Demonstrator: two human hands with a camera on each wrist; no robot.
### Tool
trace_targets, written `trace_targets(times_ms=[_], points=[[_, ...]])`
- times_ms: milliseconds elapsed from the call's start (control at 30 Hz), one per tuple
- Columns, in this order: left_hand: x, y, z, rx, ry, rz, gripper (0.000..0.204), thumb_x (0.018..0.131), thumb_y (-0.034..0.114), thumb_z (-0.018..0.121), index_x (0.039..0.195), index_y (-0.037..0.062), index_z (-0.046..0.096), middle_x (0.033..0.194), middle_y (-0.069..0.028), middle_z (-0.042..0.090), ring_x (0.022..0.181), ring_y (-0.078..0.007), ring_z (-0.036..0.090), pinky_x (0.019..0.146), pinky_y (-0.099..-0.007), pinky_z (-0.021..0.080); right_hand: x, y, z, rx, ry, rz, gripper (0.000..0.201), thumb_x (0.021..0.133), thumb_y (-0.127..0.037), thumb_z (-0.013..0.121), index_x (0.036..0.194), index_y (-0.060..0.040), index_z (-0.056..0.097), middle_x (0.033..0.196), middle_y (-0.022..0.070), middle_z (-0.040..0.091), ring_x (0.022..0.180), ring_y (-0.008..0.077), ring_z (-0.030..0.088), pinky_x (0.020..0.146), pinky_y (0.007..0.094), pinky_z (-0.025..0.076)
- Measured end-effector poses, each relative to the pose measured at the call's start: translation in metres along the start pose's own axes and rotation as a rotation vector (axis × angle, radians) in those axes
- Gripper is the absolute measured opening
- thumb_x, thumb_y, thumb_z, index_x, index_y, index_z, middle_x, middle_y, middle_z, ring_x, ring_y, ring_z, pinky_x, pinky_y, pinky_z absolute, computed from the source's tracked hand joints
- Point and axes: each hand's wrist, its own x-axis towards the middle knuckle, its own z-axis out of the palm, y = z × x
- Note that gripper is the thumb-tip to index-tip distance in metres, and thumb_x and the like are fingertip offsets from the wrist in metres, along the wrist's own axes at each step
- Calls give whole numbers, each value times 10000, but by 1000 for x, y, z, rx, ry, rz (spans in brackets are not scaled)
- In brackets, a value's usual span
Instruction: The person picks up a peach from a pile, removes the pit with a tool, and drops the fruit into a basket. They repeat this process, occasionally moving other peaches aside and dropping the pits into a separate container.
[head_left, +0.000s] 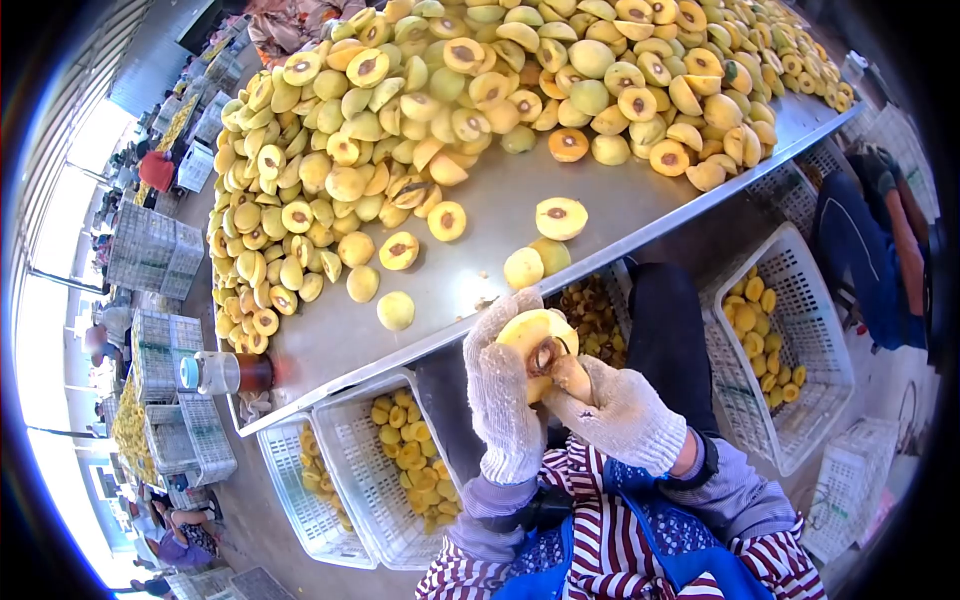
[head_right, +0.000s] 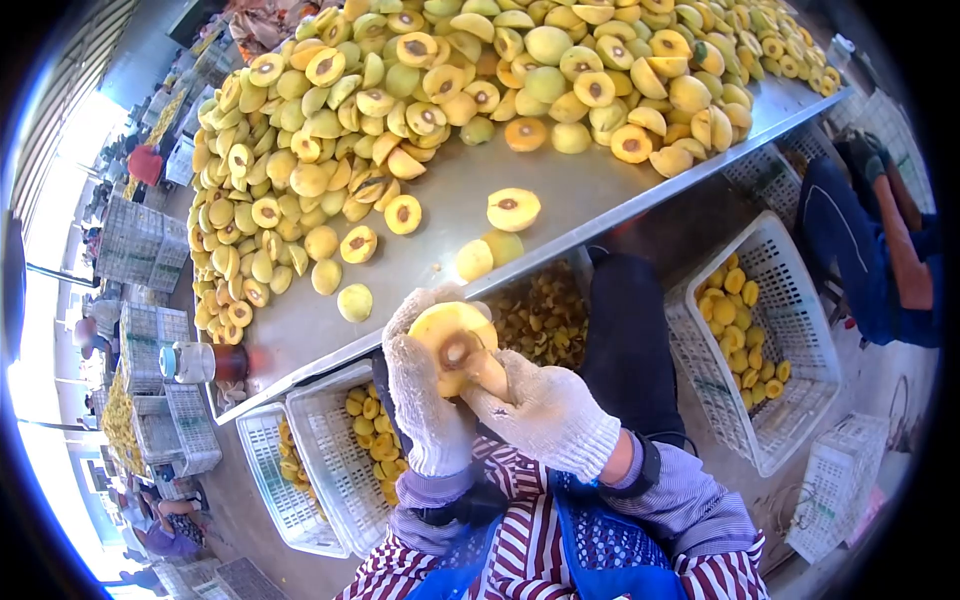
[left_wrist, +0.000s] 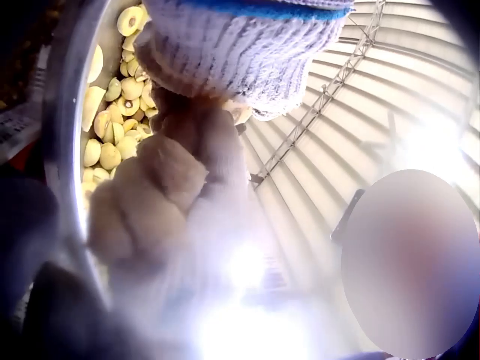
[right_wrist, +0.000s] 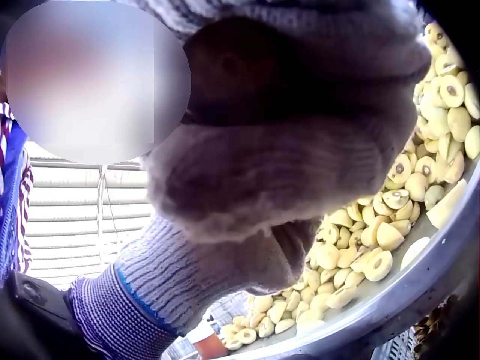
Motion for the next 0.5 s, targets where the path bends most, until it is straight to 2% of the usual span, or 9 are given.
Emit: trace_targets(times_ms=[67, 133, 200, 233, 267, 300, 367, 467, 500], points=[[-3, 7, 4, 122, 2, 24, 527, 1019, 426, 489, 1311, -12, 511, 1285, -180, 587, 1115, -286, 611, 951, -388, 505, -2, 5, 3, 49, -11, -34, 429, 896, -423, 654, 1118, -59, 605, 886, 222, 677, 833, 408, 670, 679, 447, 544], [0, 16, -1, 196, -41, -9, 443, 1048, 339, 453, 1265, -31, 565, 1329, -162, 566, 1159, -241, 583, 1009, -363, 450, -1, -2, -1, 198, -130, 76, 343, 924, -332, 651, 1111, -49, 599, 799, 137, 685, 704, 279, 686, 629, 366, 539], [0, 11, -2, 307, -68, 128, 413, 1025, 267, 514, 1302, -38, 540, 1355, -185, 548, 1174, -265, 580, 1026, -379, 441, 0, -19, -16, 425, -294, 244, 285, 942, -275, 642, 1107, -47, 597, 750, 69, 670, 637, 172, 662, 597, 309, 526], [-3, 6, 0, 361, -59, 198, 410, 1018, 250, 528, 1308, -40, 537, 1361, -192, 544, 1183, -272, 576, 1031, -384, 438, 1, -19, -18, 486, -315, 271, 190, 962, -213, 618, 1071, -59, 593, 722, -5, 620, 600, 54, 577, 546, 230, 479], [-5, 3, 2, 413, -49, 270, 408, 1012, 234, 542, 1313, -42, 533, 1366, -198, 539, 1193, -280, 572, 1035, -389, 436, 2, -19, -21, 510, -340, 298, 191, 964, -225, 616, 1058, -61, 590, 709, 1, 616, 577, 57, 571, 520, 225, 467], [-7, 2, 2, 350, -55, 238, 399, 999, 187, 560, 1324, -43, 529, 1369, -214, 536, 1228, -297, 551, 1046, -404, 429, 2, -18, -24, 534, -366, 325, 193, 966, -238, 614, 1045, -63, 587, 696, 6, 612, 554, 60, 564, 494, 221, 455], [-10, -3, -5, 500, -167, 361, 494, 1024, 329, 504, 1367, -26, 482, 1382, -190, 516, 1164, -256, 577, 992, -374, 464, 2, -11, -26, 513, -391, 368, 218, 969, -281, 611, 991, -70, 566, 623, 2, 569, 449, 65, 504, 389, 213, 388], [7, 2, -6, 681, -236, 485, 534, 1030, 387, 505, 1374, -21, 481, 1345, -183, 544, 1050, -229, 641, 897, -335, 519, -2, -1, -28, 556, -428, 316, 252, 966, -310, 617, 956, -65, 560, 580, -9, 534, 400, 73, 464, 348, 221, 356], [7, 9, -4, 555, -258, 248, 527, 1027, 382, 512, 1366, -21, 491, 1330, -186, 559, 1048, -235, 646, 896, -336, 521, -3, 2, -27, 598, -442, 350, 252, 965, -313, 619, 941, -69, 561, 578, -8, 532, 394, 73, 457, 342, 222, 347]])
